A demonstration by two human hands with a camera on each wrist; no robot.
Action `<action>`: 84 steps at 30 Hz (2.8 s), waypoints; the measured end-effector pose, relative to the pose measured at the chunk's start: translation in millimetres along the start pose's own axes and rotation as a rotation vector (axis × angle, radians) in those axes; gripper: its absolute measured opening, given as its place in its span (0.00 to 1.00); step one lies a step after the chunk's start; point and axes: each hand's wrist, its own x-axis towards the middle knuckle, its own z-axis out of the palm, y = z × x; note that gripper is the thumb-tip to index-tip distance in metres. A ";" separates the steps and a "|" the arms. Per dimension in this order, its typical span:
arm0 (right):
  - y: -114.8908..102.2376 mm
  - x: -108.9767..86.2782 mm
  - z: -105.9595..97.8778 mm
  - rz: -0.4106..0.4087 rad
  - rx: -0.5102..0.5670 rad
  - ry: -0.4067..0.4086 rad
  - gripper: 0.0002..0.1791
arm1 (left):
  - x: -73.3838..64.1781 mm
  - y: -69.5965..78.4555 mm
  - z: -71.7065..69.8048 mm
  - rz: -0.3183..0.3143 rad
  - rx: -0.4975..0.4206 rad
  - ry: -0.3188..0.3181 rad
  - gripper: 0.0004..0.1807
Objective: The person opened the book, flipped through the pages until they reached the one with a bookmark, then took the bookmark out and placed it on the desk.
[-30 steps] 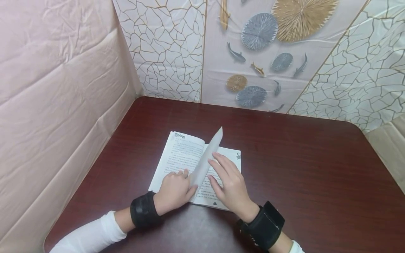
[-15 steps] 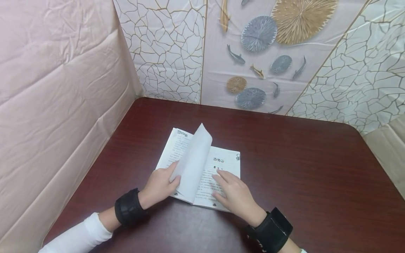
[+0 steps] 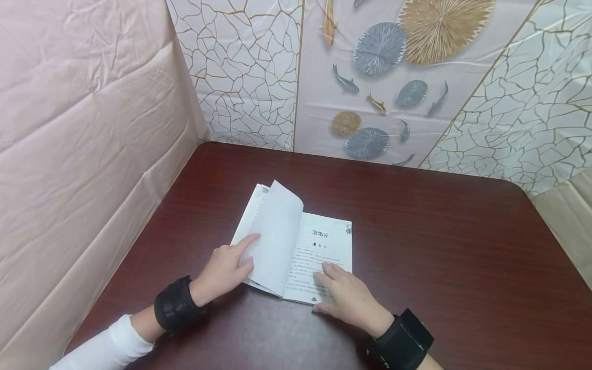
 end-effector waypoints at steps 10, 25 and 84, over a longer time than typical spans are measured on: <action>-0.7 -1.3 -0.7 0.032 0.028 -0.082 0.37 | -2.7 -8.9 8.6 0.171 0.387 0.084 0.11; -0.4 -0.6 0.9 0.038 0.017 -0.080 0.36 | -3.0 -8.0 14.0 0.162 0.525 0.015 0.20; -0.5 -0.8 2.4 -0.001 -0.039 -0.045 0.32 | -4.6 4.9 20.5 0.335 0.511 -0.232 0.19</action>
